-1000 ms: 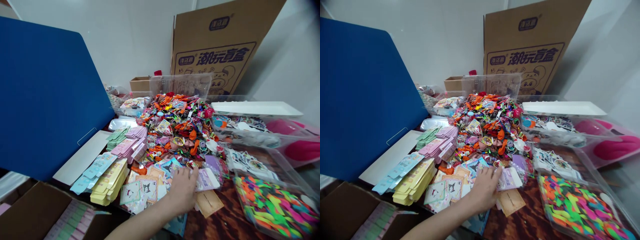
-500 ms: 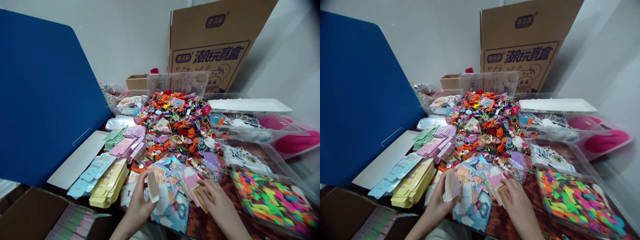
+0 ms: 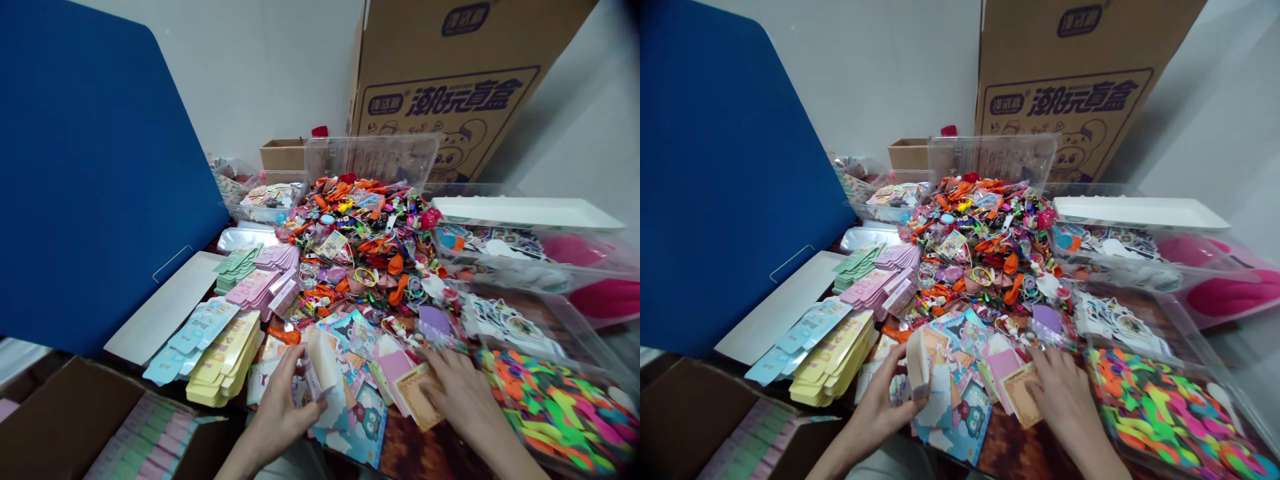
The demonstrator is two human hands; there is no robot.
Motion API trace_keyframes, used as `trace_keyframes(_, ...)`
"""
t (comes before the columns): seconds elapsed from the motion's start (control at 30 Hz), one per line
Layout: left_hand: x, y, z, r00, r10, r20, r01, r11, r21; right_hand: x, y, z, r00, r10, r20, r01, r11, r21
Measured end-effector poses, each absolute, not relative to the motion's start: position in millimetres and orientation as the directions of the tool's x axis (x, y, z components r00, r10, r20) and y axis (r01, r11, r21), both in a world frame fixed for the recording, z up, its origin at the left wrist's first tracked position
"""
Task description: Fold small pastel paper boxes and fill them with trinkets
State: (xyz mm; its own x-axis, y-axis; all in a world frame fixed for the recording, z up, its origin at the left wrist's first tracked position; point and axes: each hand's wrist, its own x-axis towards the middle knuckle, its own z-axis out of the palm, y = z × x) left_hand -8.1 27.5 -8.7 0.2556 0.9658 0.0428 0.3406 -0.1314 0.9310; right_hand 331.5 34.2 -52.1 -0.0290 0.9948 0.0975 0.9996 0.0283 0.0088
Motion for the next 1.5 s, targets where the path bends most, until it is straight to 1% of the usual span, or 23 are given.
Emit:
trace_keyframes(0.1,-8.9,26.9,-8.1,0.287,0.954,0.093,0.337,-0.191,0.922,316.5,45.6,-50.7,-0.071,0.988,0.141,0.993,0.082,-0.08)
trace_keyframes(0.17,-8.8,26.0,-5.9,0.305,0.946,0.11,0.326,-0.213,0.921,293.8,54.2,-45.3,-0.135,0.981,0.139,0.976,0.156,-0.151)
trace_keyframes(0.2,-8.7,25.3,-5.1,0.31,0.944,0.116,0.323,-0.219,0.921,280.5,58.4,-41.8,-0.168,0.977,0.131,0.968,0.189,-0.165)
trace_keyframes(0.27,-8.9,23.5,-5.1,0.318,0.941,0.115,0.331,-0.224,0.917,255.6,66.3,-34.2,-0.203,0.974,0.103,0.968,0.215,-0.127)
trace_keyframes(0.37,-12.0,20.5,-9.6,0.316,0.944,0.1,0.364,-0.217,0.906,234.5,76.0,-23.9,-0.209,0.974,0.089,0.974,0.215,-0.07)
trace_keyframes(0.47,-17.6,18.5,-16.1,0.298,0.951,0.085,0.402,-0.206,0.892,235.5,83.1,-15.6,-0.215,0.969,0.119,0.972,0.225,-0.072)
trace_keyframes(0.53,-20.4,17.9,-18.6,0.283,0.956,0.075,0.429,-0.196,0.882,242.4,87.8,-10.3,-0.223,0.964,0.143,0.966,0.238,-0.098)
trace_keyframes(0.63,-20.4,17.3,-16.8,0.267,0.962,0.06,0.463,-0.182,0.867,253.5,97.0,-1.9,-0.2,0.959,0.201,0.953,0.238,-0.188)
trace_keyframes(0.73,-16.1,16.9,-9.1,0.274,0.961,0.043,0.47,-0.173,0.865,262.6,107.0,6.4,-0.148,0.953,0.264,0.912,0.235,-0.336)
trace_keyframes(0.87,-9.6,18.3,0.3,0.29,0.956,0.051,0.472,-0.189,0.861,270.6,109.9,17.6,-0.004,0.932,0.362,0.825,0.208,-0.526)
trace_keyframes(0.9,-8.4,19.0,1.0,0.287,0.956,0.058,0.479,-0.196,0.856,270.6,107.5,21.3,0.065,0.924,0.378,0.768,0.195,-0.61)
trace_keyframes(0.93,-7.3,19.9,1.0,0.283,0.957,0.062,0.488,-0.199,0.85,269.0,103.7,25.5,0.149,0.915,0.374,0.667,0.186,-0.721)
trace_keyframes(0.97,-6.2,20.9,0.1,0.282,0.957,0.062,0.495,-0.2,0.845,265.7,98.7,30.3,0.235,0.91,0.343,0.519,0.18,-0.835)
trace_keyframes(1.0,-5.0,21.9,-1.3,0.282,0.957,0.059,0.5,-0.2,0.843,260.5,92.6,35.2,0.312,0.906,0.286,0.34,0.175,-0.924)
trace_keyframes(1.03,-3.7,22.8,-3.2,0.284,0.957,0.055,0.503,-0.198,0.841,253.5,85.7,39.8,0.369,0.904,0.218,0.157,0.171,-0.973)
trace_keyframes(1.07,-2.2,23.6,-5.2,0.288,0.956,0.052,0.504,-0.198,0.841,245.0,78.2,43.7,0.403,0.901,0.161,0.023,0.166,-0.986)
trace_keyframes(1.1,-0.4,24.2,-7.3,0.294,0.954,0.053,0.502,-0.201,0.841,235.2,70.4,46.2,0.429,0.894,0.13,-0.044,0.164,-0.985)
trace_keyframes(1.13,1.6,24.8,-9.0,0.302,0.952,0.056,0.499,-0.207,0.842,224.8,62.8,46.9,0.451,0.884,0.121,-0.076,0.173,-0.982)
trace_keyframes(1.2,6.0,25.7,-11.2,0.311,0.947,0.073,0.489,-0.226,0.842,204.1,48.8,41.9,0.503,0.851,0.15,-0.042,0.197,-0.979)
trace_keyframes(1.3,11.0,27.2,-11.9,0.294,0.951,0.097,0.484,-0.235,0.843,181.2,33.7,20.9,0.585,0.763,0.274,0.158,0.224,-0.962)
trace_keyframes(1.4,10.0,28.5,-13.7,0.245,0.965,0.098,0.511,-0.214,0.832,175.2,25.5,-1.5,0.581,0.708,0.401,0.331,0.245,-0.911)
trace_keyframes(1.43,8.3,28.6,-15.4,0.234,0.966,0.106,0.523,-0.217,0.824,176.7,23.9,-6.1,0.569,0.713,0.409,0.353,0.238,-0.905)
trace_keyframes(1.5,4.6,28.1,-20.1,0.224,0.964,0.145,0.546,-0.247,0.801,181.5,21.8,-9.1,0.548,0.751,0.369,0.353,0.193,-0.916)
